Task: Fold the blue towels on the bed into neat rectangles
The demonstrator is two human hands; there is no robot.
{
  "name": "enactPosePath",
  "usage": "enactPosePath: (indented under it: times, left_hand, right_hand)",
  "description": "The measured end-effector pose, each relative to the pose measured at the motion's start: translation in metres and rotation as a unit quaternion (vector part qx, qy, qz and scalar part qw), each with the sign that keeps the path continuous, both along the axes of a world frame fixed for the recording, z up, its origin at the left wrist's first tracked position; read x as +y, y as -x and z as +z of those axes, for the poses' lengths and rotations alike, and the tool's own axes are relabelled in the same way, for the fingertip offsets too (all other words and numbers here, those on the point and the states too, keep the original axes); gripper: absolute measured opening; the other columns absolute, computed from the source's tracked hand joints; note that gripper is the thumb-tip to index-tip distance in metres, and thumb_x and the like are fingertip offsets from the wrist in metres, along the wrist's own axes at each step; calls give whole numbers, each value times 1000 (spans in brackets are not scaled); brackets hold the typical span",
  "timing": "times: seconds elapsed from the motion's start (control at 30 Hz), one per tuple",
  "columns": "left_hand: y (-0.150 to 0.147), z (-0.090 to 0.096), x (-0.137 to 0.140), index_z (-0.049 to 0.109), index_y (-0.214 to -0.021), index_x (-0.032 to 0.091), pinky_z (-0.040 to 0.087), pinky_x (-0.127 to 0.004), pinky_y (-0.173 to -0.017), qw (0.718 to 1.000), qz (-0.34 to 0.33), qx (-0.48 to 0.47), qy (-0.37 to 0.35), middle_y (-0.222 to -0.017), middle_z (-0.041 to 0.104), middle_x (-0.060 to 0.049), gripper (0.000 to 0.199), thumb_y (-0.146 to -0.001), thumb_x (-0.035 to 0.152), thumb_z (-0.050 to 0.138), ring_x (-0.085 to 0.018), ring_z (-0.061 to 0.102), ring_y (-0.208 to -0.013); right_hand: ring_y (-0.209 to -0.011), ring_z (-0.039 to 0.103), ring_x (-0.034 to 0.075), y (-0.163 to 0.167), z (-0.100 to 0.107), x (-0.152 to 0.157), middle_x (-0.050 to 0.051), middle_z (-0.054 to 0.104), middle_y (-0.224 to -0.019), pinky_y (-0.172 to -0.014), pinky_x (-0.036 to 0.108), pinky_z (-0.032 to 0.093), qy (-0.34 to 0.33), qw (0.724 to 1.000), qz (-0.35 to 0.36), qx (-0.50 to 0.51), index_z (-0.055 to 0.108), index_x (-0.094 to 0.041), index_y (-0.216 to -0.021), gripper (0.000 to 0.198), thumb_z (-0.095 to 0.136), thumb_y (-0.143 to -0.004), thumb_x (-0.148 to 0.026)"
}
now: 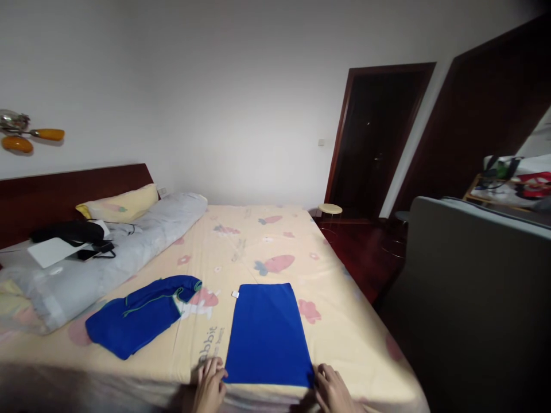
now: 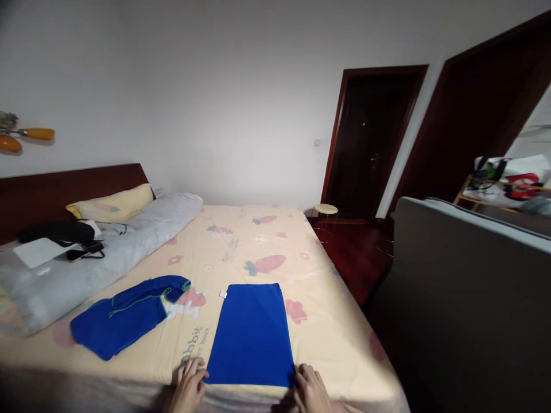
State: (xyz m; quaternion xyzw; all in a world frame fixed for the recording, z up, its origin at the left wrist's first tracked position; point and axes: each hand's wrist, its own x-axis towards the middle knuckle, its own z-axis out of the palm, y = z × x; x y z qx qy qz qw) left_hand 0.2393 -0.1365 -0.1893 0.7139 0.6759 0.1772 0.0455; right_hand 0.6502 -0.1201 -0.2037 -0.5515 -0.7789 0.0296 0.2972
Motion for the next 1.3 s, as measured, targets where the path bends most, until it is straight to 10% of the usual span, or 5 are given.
enactPosePath:
  times: [0.17,0.37,0.67,1.07,1.3]
  left_hand:
    - [-60,15,23,39,-142,25,32,-42,-114,997,-76,6,-16,-152,36,-1,65,-79,10,37,-21,34,-139]
    - [-119,-5,46,21,-147,22,31,-44,-115,992,-105,47,51,-154,24,-2,56,-91,19,25,-20,28,-142]
    - [-13,-48,25,5,-145,37,41,-40,-105,982,-127,130,-41,-149,32,3,53,-96,40,27,-18,42,-134]
    - [-108,-10,71,3,-146,29,32,-44,-114,987,-147,68,-9,-154,21,2,63,-90,17,30,-20,29,-142]
    - [-38,-43,57,8,-144,40,38,-44,-109,989,-120,82,29,-152,25,4,53,-95,42,30,-21,37,-137]
  right_hand:
    - [-119,56,23,68,19,26,10,59,-131,-101,40,48,35,999,-13,-28,58,-21,-125,42,36,-92,-36]
    - [-140,27,22,152,1,42,3,26,-152,-114,46,34,134,987,71,-56,26,-24,-145,52,29,-94,-36]
    - [-139,29,27,41,-44,21,4,26,-150,-113,55,33,127,985,-70,-96,25,-20,-142,68,29,-89,-62]
    - [-139,27,24,142,4,62,0,22,-151,-111,52,35,119,987,87,-57,12,-32,-144,52,21,-95,-48]
    - [-137,31,26,60,-30,55,2,28,-149,-109,55,37,134,988,-18,-74,20,-31,-142,56,27,-92,-56]
